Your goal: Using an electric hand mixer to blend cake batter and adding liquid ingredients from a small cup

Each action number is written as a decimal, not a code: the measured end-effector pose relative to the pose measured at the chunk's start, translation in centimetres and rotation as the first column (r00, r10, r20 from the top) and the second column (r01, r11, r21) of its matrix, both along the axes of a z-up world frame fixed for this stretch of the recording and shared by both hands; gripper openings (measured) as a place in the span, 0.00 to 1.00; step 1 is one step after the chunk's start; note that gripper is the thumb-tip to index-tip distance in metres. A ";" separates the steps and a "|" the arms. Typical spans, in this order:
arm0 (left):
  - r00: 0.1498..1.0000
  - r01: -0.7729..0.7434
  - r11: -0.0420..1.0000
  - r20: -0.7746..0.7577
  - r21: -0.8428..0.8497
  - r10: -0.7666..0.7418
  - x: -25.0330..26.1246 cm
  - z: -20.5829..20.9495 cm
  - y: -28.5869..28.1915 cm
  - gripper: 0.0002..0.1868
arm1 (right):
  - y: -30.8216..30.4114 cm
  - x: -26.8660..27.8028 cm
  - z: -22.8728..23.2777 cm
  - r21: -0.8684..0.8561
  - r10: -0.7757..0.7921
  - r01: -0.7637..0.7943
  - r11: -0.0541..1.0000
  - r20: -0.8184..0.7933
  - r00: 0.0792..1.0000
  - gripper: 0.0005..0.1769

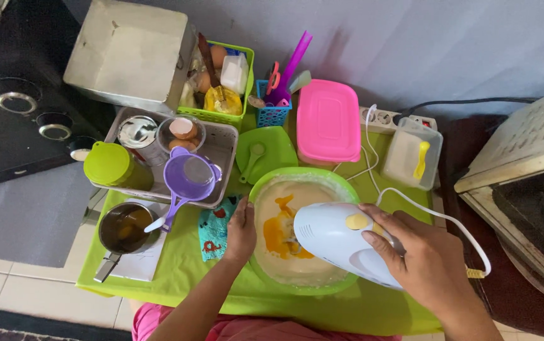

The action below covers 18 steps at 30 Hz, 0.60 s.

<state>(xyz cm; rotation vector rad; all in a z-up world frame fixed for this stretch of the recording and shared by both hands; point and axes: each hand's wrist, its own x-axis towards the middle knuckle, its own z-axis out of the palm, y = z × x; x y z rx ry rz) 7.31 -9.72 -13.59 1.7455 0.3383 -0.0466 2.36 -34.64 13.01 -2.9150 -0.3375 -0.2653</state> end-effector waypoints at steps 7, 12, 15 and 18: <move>1.000 0.009 0.999 -0.002 0.034 -0.009 0.1 -0.8 0.0 0.27 | 0.4 0.5 -0.2 -0.005 -0.001 0.001 1.000 0.066 0.998 0.15; 1.000 0.007 0.999 -0.015 0.031 -0.006 0.1 -0.2 0.0 0.28 | 1.4 0.8 -0.1 -0.034 0.000 0.005 0.999 0.138 0.990 0.16; 1.000 -0.005 1.000 -0.010 0.003 0.005 0.1 -0.4 -0.1 0.29 | 1.0 1.4 -0.8 -0.056 -0.014 0.021 0.998 0.123 0.992 0.18; 0.999 0.036 0.999 -0.030 -0.006 -0.036 0.0 1.1 0.1 0.28 | 1.4 1.8 -0.3 -0.062 0.004 0.003 0.998 0.116 0.993 0.18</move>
